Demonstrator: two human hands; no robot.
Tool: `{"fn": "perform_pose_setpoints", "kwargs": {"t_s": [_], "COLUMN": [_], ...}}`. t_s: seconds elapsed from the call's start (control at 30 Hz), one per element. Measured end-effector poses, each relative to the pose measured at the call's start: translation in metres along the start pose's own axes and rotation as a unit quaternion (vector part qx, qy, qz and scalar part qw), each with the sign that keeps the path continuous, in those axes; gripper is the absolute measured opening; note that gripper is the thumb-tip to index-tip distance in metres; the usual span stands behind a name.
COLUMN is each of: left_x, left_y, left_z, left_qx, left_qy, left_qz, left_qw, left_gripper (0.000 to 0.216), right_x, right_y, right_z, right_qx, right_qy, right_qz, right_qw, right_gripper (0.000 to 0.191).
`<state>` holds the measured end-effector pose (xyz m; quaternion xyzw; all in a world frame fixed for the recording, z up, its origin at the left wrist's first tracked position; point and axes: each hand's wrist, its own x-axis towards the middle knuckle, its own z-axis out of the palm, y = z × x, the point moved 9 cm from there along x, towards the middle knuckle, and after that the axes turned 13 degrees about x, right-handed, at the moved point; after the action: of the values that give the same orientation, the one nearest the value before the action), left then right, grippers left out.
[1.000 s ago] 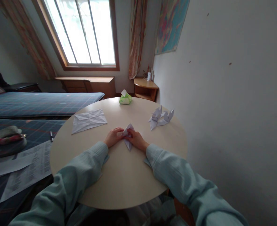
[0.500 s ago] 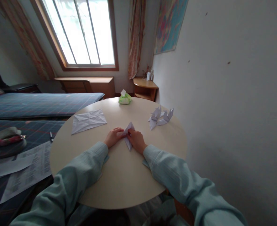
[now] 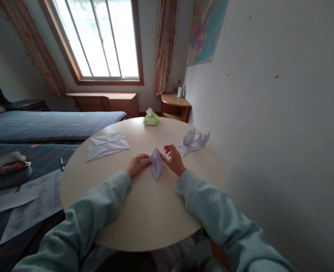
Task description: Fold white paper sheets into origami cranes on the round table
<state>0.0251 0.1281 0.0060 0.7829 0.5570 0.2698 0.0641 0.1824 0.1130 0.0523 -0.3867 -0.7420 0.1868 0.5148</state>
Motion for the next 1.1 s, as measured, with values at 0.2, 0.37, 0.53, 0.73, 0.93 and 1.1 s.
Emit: {"fn": "perform_pose_setpoints", "kwargs": {"t_s": [0.2,0.37,0.53,0.73,0.93,1.1], "left_x": [0.001,0.003,0.002,0.002,0.003,0.005], "left_y": [-0.002,-0.003,-0.006,-0.008,-0.005,-0.001], "left_z": [0.000,-0.001,-0.003,-0.002,-0.002,-0.004], "left_qx": [-0.003,-0.013,0.002,0.019,0.023,0.025], "left_qy": [0.009,0.009,0.021,0.026,0.015,0.020], "left_qz": [-0.004,-0.007,-0.040,-0.077,-0.076,-0.039], "left_qw": [1.000,1.000,0.999,0.997,0.997,0.999], "left_gripper": [0.023,0.019,0.019,0.019,0.018,0.016], "right_x": [-0.007,-0.008,-0.007,-0.007,-0.005,-0.005], "right_y": [0.033,0.043,0.042,0.036,0.033,0.033], "right_z": [0.048,0.056,0.058,0.059,0.055,0.055], "right_qx": [-0.056,-0.097,-0.108,-0.088,-0.069,-0.080], "right_qy": [-0.177,-0.198,-0.207,-0.209,-0.186,-0.180], "right_qz": [0.037,0.056,0.062,0.043,0.051,0.050], "right_qw": [0.982,0.974,0.970,0.973,0.979,0.979], "right_gripper": [0.052,0.053,0.057,0.063,0.066,0.062]}}
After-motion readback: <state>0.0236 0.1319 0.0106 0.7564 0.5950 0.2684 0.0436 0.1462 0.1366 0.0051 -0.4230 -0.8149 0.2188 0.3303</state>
